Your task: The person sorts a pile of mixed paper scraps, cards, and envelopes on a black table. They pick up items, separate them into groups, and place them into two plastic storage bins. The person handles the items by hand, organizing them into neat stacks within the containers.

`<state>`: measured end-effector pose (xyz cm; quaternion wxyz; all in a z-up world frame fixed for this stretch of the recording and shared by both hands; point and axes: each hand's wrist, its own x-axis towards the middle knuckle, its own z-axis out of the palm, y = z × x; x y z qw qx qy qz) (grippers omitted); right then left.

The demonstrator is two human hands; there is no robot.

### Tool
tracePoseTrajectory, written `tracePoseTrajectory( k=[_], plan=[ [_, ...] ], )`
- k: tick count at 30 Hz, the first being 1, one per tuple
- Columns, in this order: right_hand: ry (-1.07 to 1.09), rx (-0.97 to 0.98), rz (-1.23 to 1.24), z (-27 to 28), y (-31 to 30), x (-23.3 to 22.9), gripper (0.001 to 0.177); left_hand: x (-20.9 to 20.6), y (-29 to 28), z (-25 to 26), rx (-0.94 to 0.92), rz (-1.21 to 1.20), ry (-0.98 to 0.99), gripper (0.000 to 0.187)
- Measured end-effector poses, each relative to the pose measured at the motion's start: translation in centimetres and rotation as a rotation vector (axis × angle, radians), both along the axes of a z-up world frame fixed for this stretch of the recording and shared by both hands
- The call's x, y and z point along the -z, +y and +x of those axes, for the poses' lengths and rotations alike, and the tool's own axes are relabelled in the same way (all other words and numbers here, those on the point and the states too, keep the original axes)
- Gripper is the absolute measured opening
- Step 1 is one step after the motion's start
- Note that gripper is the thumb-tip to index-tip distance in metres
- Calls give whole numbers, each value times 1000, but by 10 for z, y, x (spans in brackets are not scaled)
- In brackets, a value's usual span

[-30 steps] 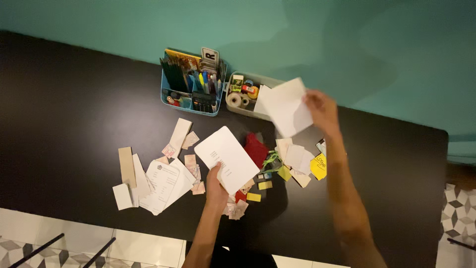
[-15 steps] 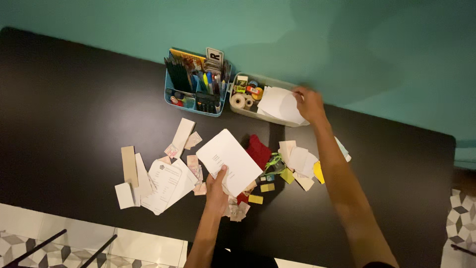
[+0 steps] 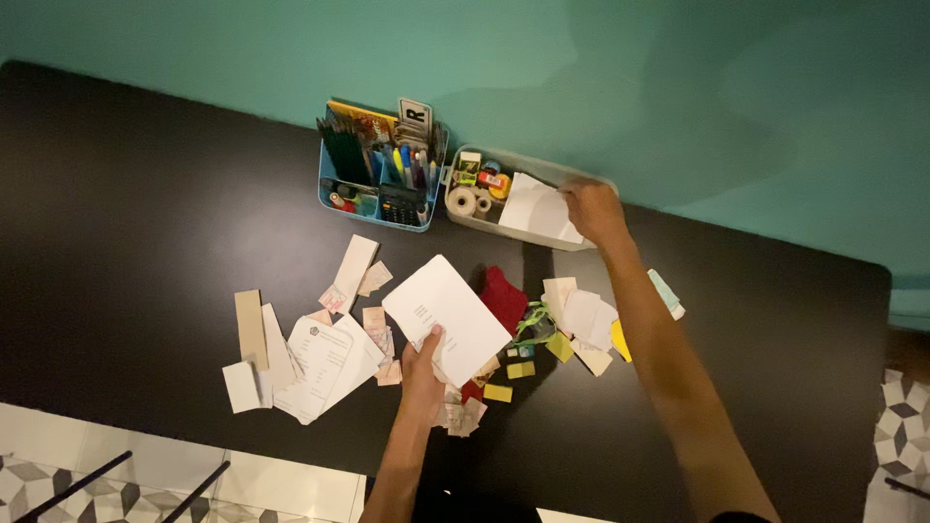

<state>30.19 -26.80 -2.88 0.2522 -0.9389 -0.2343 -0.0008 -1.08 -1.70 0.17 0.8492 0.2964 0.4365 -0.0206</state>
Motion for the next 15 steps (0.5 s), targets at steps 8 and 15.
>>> tracePoseTrajectory(
  k=[8,15],
  plan=[
    [13,147,-165,-29,18,-20,24,0,-3,2,60,10,-53,44],
    [70,53,-15,-42,17,3,35,-9,-3,9,17,-87,-165,49]
  ],
)
